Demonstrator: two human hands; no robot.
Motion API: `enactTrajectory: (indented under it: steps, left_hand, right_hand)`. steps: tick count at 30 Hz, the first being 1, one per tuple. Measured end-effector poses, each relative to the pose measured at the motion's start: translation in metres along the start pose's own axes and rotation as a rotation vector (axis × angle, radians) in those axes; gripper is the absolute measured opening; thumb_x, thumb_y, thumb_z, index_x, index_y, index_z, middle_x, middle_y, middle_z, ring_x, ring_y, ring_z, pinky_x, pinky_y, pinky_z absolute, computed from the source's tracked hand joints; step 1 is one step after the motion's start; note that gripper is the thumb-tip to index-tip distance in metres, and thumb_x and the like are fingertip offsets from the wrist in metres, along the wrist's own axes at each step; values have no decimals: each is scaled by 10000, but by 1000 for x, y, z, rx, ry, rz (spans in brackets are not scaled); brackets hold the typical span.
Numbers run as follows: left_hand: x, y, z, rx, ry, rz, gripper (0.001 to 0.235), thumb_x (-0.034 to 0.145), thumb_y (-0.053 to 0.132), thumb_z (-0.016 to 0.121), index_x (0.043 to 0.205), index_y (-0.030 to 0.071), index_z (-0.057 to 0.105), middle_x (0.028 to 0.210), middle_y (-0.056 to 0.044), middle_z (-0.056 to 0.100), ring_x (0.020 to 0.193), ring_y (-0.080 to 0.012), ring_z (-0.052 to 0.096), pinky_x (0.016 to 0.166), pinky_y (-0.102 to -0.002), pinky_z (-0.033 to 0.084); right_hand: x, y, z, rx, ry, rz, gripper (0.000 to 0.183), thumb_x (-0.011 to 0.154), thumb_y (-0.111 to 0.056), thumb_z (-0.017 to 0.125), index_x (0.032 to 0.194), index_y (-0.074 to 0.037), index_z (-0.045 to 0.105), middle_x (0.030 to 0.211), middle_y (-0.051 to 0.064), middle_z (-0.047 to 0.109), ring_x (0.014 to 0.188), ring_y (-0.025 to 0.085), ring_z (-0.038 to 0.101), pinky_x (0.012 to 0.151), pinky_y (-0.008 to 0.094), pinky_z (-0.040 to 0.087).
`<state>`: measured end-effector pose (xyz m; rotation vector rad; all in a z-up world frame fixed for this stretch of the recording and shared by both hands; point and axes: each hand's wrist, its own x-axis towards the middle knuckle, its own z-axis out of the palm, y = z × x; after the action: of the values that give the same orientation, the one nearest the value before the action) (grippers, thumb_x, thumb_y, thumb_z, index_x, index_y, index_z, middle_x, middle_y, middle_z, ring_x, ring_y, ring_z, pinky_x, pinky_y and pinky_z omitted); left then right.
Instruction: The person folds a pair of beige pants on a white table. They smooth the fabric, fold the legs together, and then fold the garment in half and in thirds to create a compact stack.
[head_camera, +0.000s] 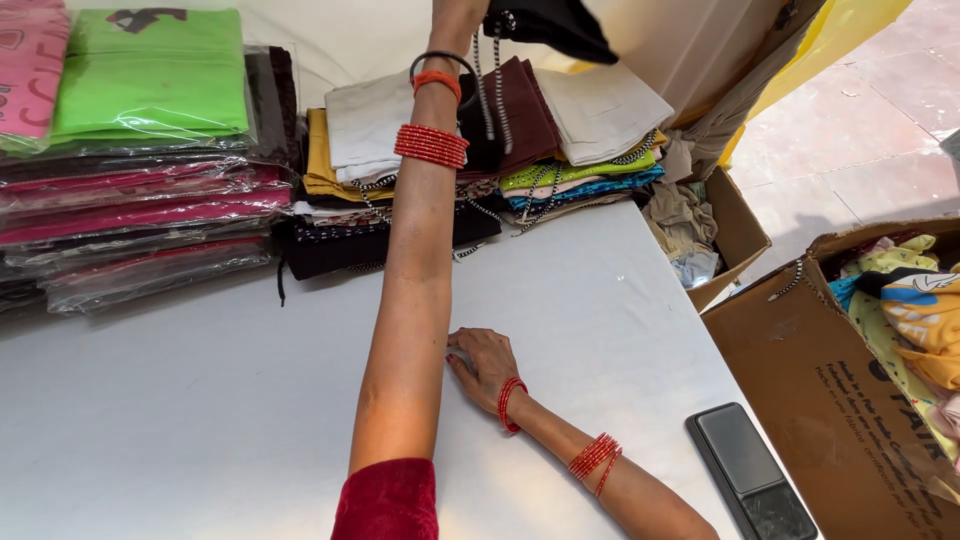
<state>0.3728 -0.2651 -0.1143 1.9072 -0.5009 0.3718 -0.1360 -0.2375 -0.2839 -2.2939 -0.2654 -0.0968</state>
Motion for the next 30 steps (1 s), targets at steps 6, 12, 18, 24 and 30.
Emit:
enactTrajectory:
  steps: [6,12,18,24,30]
  left_hand:
    - [-85,-64,61,-451,-43,-171,673,860,87,748,1456,-34,460,1418,-202,596,1204,-289,651,903,-365,571]
    - [-106,-102,67,-367,-74,-237,769,839,7,757,1507,-85,387,1556,-245,451,1392,-328,507,1129,-326,409]
    - [-114,-51,51,-486,-99,-317,786,831,-13,705,1524,-74,337,1569,-234,407,1385,-313,493,1128,-327,408]
    - [-92,35,80,-438,-55,26,597,888,82,738,1420,-18,488,1137,-173,680,862,-197,643,796,-363,524]
    - [-61,54,126,-441,-501,108,336,1043,280,641,955,-43,661,809,-39,651,728,-141,613,725,-327,565]
  right_hand:
    - [1,-7,-8,-46,-59,63,330,863,-89,644,1192,-82,666,1150,88,628,1176,269,526,1077,404,343]
    - [2,-1,1,-59,-107,89,314,878,-95,644,1191,-75,672,1177,86,623,1188,256,519,1111,393,341]
    - [0,-3,-1,-41,-38,15,375,883,-95,650,1256,-63,669,1247,85,624,1233,247,505,1100,414,320]
    - [0,-7,-3,-9,-50,34,320,926,-132,651,1240,-86,689,1235,54,635,1228,222,510,1105,402,313]
    - [-1,-8,-4,10,-30,0,236,931,-132,649,1150,-84,721,1208,39,657,1221,211,527,1104,394,320]
